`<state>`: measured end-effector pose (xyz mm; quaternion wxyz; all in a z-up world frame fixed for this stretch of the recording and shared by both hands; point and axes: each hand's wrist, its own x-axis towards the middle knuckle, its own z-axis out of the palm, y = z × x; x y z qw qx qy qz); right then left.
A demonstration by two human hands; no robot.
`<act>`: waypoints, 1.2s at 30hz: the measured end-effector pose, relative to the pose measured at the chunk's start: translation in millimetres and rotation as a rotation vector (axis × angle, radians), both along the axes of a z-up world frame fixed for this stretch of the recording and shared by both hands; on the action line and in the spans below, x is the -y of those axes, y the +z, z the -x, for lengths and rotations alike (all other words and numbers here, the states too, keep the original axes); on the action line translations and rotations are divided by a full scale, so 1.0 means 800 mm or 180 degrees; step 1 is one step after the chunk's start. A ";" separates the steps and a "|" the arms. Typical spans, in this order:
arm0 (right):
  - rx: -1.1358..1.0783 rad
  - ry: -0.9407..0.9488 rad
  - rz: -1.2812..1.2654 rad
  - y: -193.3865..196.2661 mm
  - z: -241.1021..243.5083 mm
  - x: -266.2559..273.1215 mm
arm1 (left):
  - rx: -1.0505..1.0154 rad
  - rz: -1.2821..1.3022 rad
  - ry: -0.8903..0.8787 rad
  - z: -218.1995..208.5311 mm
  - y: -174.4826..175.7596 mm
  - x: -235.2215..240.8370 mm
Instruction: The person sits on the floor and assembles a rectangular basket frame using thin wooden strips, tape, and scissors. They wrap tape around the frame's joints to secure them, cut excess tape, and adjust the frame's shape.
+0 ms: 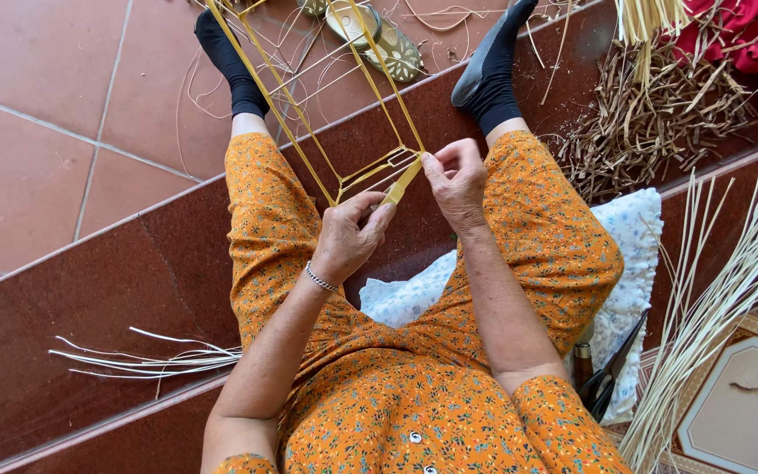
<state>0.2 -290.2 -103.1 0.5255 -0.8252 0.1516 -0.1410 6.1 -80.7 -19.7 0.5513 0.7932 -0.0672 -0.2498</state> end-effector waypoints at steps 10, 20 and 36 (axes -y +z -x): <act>-0.0058 0.0899 -0.1337 -0.008 -0.015 0.004 | 0.0433 0.0016 -0.0169 0.025 0.012 -0.029; 0.0214 0.0914 -0.1408 -0.030 -0.013 0.006 | 0.0671 -0.1820 0.0049 0.017 0.005 -0.068; 0.0259 0.1220 -0.0958 -0.013 -0.014 0.012 | 0.1775 -0.2351 0.0071 -0.008 -0.073 -0.077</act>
